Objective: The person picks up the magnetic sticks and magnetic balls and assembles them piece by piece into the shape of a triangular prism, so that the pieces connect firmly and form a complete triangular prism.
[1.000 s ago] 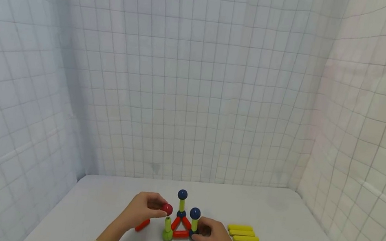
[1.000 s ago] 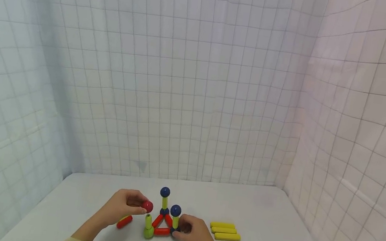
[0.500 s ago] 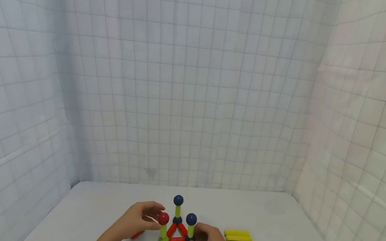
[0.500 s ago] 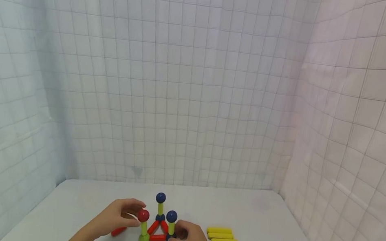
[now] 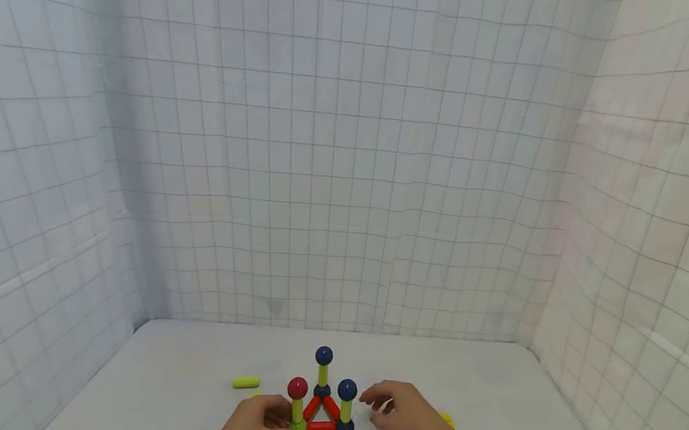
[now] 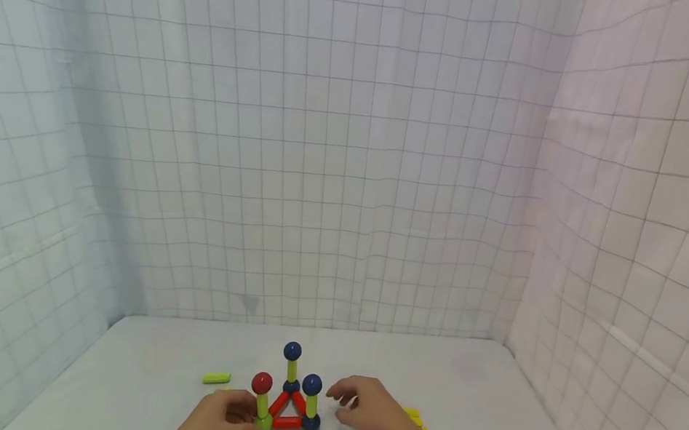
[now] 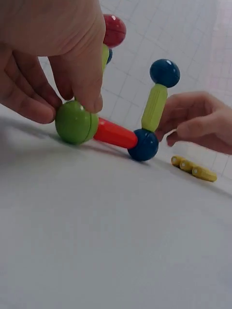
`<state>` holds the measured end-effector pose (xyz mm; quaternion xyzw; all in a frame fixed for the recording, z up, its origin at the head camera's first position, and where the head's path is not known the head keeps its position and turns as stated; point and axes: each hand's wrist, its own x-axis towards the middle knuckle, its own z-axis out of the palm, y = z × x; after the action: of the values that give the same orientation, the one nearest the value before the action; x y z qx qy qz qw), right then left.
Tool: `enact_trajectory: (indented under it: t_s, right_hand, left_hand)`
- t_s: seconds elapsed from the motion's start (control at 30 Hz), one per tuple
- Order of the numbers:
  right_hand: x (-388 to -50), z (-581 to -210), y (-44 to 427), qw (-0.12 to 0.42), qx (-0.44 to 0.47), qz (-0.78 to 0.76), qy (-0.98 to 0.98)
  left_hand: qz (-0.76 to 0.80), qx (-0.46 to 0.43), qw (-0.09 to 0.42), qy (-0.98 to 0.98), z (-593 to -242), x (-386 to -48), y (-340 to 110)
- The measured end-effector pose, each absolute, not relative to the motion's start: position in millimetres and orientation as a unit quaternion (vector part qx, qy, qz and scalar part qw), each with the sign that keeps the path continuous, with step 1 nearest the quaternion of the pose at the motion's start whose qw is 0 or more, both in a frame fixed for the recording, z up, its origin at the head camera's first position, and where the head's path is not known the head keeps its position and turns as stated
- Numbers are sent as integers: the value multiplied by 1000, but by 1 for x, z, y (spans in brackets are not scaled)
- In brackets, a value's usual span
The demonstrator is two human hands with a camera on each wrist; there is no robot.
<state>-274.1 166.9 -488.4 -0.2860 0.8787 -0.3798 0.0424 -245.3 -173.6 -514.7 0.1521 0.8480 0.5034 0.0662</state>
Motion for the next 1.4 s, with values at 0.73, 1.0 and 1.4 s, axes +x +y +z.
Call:
enact_trajectory:
  t_s: [0.73,1.0,1.4]
  right_hand:
    - [-286,-471,245,43,-113,-283,952]
    - [-289,-475,249,46,-114,-277,953]
    - [-295,-475,242,52,-125,-278,951]
  left_hand:
    - [516,144,11,844,-536,-244,-156]
    - [526,146,21,837,-540,-247,-154]
    - [499,120,-70,855,-525,-240,-157]
